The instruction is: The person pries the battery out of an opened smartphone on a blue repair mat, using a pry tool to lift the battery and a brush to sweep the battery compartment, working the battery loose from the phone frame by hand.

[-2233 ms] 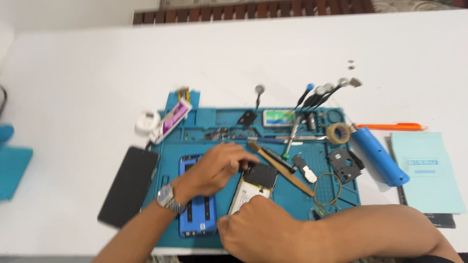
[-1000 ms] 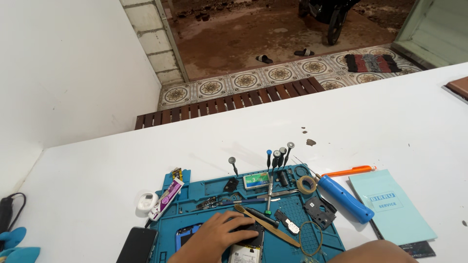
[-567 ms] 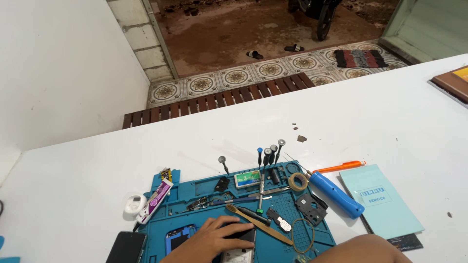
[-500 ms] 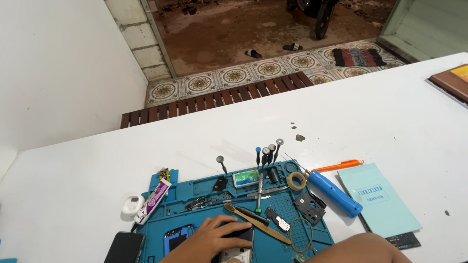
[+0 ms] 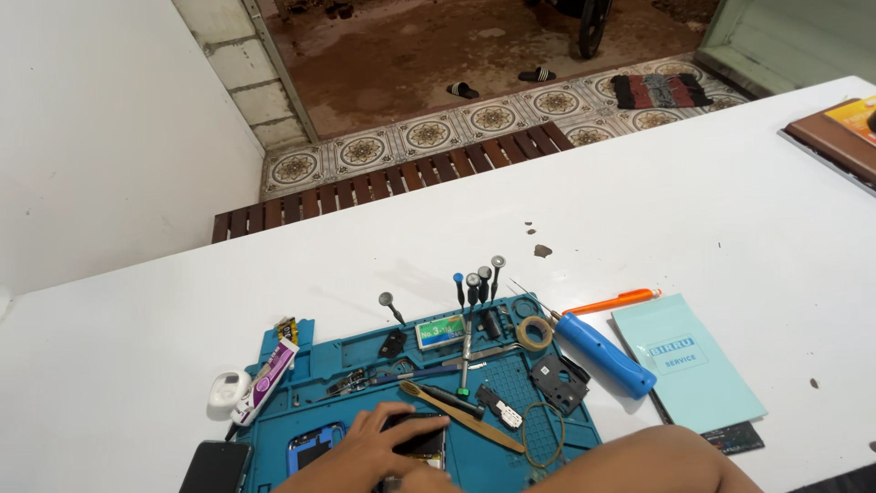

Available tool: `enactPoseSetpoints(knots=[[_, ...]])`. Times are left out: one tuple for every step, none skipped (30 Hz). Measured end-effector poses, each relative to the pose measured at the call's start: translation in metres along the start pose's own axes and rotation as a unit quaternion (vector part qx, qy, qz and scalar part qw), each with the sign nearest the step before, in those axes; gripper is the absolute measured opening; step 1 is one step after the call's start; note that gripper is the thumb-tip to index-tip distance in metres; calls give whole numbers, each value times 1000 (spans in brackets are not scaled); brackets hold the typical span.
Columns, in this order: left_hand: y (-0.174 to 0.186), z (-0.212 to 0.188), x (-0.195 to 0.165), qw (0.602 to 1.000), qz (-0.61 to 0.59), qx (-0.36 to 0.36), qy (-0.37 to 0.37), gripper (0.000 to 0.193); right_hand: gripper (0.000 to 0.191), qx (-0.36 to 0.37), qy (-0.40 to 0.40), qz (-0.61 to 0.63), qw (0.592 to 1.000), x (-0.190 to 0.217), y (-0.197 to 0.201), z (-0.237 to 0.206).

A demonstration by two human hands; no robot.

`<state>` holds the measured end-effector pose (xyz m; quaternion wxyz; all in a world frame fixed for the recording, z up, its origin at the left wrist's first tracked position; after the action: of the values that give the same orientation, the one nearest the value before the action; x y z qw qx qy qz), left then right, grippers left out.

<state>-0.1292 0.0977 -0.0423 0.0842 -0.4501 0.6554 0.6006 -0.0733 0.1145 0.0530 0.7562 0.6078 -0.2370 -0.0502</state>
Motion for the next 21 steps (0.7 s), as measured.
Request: enactPoseSetpoints(knots=[[-3, 0, 3, 996, -19, 39, 72, 61, 13, -5, -2, -7, 1000, 6, 16, -2], [-6, 0, 5, 986, -39, 76, 143, 70, 14, -20, -4, -20, 1000, 7, 37, -15], [0, 2, -14, 993, 3, 78, 89, 72, 14, -28, -7, -30, 999, 8, 55, -26], [2, -2, -32, 995, 40, 80, 36, 75, 15, -41, -10, -41, 998, 11, 73, -38], [0, -7, -50, 994, 71, 82, -15, 77, 15, -55, -18, -54, 997, 12, 88, -50], [-8, -12, -53, 987, 110, 113, 9, 80, 16, -70, -28, -63, 995, 11, 103, -61], [-14, -17, -53, 979, 145, 143, 30, 83, 16, -86, -41, -72, 993, 7, 116, -71], [-20, -16, -50, 968, 175, 171, 49, 86, 16, -55, -83, -79, 992, -7, 123, -81], [-20, -9, -52, 970, 184, 152, 46, 84, 17, -20, -124, -83, 989, -21, 128, -89], [-25, -9, -55, 971, 192, 137, 46, 82, 19, -62, -137, -82, 985, -25, 139, -91], [-24, -6, -70, 971, 224, 80, -19, 76, 23, -112, -150, -84, 979, -28, 152, -93], [-18, -7, -82, 961, 266, 19, -80, 71, 26, -105, -176, -115, 972, -34, 157, -96], [-11, -11, -96, 938, 314, -45, -138, 66, 29, -102, -201, -152, 962, -38, 166, -101], [-12, -8, -97, 933, 329, -33, -145, 68, 30, -101, -191, -157, 964, -37, 171, -102], [-13, -3, -100, 926, 345, -20, -154, 70, 30, -101, -185, -165, 964, -36, 177, -105], [-15, 3, -103, 919, 358, -3, -166, 72, 30, -99, -183, -170, 963, -37, 180, -109], [-14, 8, -107, 917, 356, 9, -178, 76, 33, -87, -185, -157, 966, -39, 180, -114], [-11, 12, -111, 915, 356, 22, -190, 80, 35, -76, -188, -146, 968, -42, 180, -120], [-8, 16, -114, 911, 355, 36, -205, 84, 38, -65, -193, -134, 970, -46, 179, -125], [-8, 22, -111, 908, 367, 66, -191, 80, 39, -63, -199, -133, 969, -49, 178, -131], [-7, 27, -108, 902, 381, 96, -178, 76, 39, -61, -205, -134, 968, -52, 178, -138]])
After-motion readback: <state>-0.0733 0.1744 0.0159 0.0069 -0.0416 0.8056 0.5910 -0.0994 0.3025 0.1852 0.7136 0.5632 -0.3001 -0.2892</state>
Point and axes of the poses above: each hand's wrist, its own z-axis towards the middle knuckle, its own y-axis out of the back of the hand, x = y × z, the point moved 9 cm from there along z, towards the middle knuckle, and after that the axes turned 1 degree about -z, right-handed, at the moved point
